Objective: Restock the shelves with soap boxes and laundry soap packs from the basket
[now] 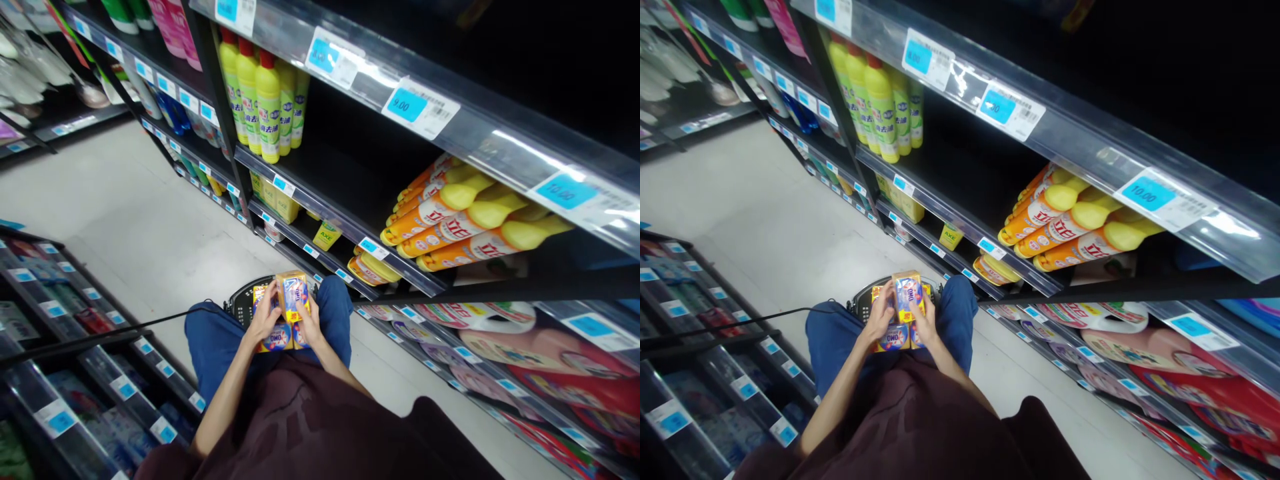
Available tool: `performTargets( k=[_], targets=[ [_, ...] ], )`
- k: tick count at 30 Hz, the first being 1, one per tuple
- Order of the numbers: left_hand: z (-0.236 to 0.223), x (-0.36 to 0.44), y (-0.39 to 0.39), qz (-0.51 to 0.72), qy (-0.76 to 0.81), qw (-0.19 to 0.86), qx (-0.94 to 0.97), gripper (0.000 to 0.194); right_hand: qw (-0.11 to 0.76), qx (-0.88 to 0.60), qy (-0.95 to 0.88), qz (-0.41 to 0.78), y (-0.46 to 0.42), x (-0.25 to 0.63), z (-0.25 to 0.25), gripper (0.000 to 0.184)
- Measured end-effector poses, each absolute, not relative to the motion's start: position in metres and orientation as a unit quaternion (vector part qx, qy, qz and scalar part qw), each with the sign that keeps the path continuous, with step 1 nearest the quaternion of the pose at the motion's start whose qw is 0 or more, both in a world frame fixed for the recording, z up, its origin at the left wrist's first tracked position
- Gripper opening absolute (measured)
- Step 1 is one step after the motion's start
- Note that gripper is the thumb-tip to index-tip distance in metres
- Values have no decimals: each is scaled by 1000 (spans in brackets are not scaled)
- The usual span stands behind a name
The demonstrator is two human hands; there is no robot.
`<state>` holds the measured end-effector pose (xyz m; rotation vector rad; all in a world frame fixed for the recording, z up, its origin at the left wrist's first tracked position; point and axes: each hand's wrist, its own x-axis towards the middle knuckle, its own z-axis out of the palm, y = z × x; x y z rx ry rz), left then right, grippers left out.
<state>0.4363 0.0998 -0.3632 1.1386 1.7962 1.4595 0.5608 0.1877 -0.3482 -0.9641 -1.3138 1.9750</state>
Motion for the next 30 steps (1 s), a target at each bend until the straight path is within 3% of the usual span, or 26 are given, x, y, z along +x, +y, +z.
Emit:
performTargets(
  k=[4,7,16,30],
  targets=[
    [-360,434,99,576,666,276,385,88,347,-362,-640,582,175,565,-343,78],
    [-356,432,100,589,667,278,361,86,344,-344,-705,515,177,569,-343,80],
    [-350,430,104,576,689,300,321,82,288,-357,-713,531,187,566,-346,80],
    [-352,430,105,577,693,293,317,74,281,-374,-725,505,186,565,-348,77]
  ],
)
